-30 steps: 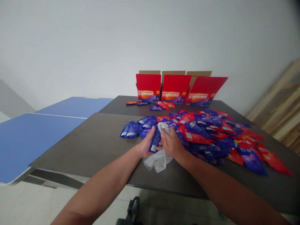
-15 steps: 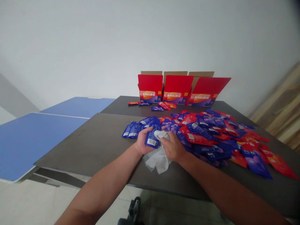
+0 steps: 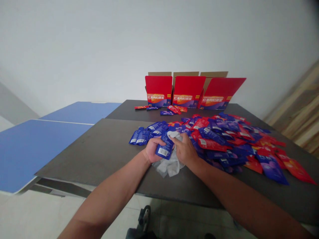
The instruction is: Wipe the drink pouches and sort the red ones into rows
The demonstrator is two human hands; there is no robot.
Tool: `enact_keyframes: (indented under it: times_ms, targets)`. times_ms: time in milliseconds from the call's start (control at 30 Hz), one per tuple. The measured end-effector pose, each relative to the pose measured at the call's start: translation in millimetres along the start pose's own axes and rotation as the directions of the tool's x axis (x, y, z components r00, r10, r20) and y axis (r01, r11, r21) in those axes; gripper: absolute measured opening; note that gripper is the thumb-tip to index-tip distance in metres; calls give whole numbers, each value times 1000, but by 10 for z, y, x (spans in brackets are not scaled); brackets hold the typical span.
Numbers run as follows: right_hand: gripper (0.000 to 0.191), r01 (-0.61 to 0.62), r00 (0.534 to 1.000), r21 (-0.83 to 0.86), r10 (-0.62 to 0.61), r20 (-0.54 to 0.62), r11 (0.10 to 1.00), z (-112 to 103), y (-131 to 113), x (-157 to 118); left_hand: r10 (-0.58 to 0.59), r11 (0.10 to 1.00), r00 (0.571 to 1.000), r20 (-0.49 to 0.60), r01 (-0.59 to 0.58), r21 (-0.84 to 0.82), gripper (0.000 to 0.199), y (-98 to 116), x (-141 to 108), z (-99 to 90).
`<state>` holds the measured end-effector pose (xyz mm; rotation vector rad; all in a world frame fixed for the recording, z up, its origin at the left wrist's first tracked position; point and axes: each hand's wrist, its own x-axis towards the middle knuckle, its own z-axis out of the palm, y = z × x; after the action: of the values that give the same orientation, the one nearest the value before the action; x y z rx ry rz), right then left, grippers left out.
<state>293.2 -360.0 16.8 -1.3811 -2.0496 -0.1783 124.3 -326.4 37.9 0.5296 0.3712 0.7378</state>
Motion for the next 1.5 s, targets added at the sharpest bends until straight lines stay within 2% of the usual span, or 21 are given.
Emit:
enact_keyframes:
  times_ms: [67, 167, 300, 367, 433, 533, 600, 633, 767, 967, 1133, 1267, 1367, 1500]
  targets:
    - [53, -49, 999, 5, 49, -11, 999, 1, 3, 11, 10, 999, 1000, 20, -11, 36, 58, -4, 8, -7]
    - [55, -97, 994, 26, 98, -37, 995, 27, 26, 27, 5, 999, 999, 37, -7, 51, 63, 0, 18, -6]
    - [55, -111, 979, 84, 124, -165, 990, 82, 79, 27, 26, 1000, 998, 61, -27, 14, 62, 30, 29, -20]
    - [52, -11, 976, 117, 36, -216, 993, 82, 87, 7, 80, 997, 996, 26, -80, -13, 58, 56, 35, -25]
    - [46, 172, 967, 143, -140, -213, 975, 54, 76, -23, 149, 988, 989, -19, -149, -38, 52, 85, 39, -18]
    - [37, 417, 904, 169, -388, -179, 893, -7, 41, -63, 218, 973, 975, -41, -220, -65, 49, 119, 35, 14]
    - [34, 477, 876, 170, -452, -168, 862, -32, 28, -71, 230, 970, 972, -46, -233, -64, 49, 126, 28, 36]
    - [33, 475, 877, 167, -452, -162, 864, -36, 29, -69, 229, 971, 972, -50, -232, -58, 48, 124, 25, 43]
    - [39, 362, 927, 123, -342, -154, 924, 4, 72, -41, 174, 984, 985, -10, -175, -47, 42, 94, 27, 30]
    - [48, 91, 988, 54, -84, -133, 994, 38, 112, -5, 104, 993, 994, 22, -105, 47, 36, 49, 36, -32]
    - [52, -70, 992, 6, 71, -106, 998, 35, 112, 24, 21, 995, 999, 28, -23, 96, 37, 33, 34, -45]
    - [52, -183, 971, 46, 187, -147, 982, 99, 165, 40, -11, 999, 999, 41, 9, 39, 42, 45, 33, -23]
    - [52, -199, 955, 82, 212, -206, 977, 140, 187, 35, -4, 999, 999, 47, 6, -43, 42, 78, 31, 2]
    - [50, -132, 970, 100, 150, -194, 986, 125, 151, 17, -10, 993, 1000, -3, 9, -117, 42, 126, 29, 19]
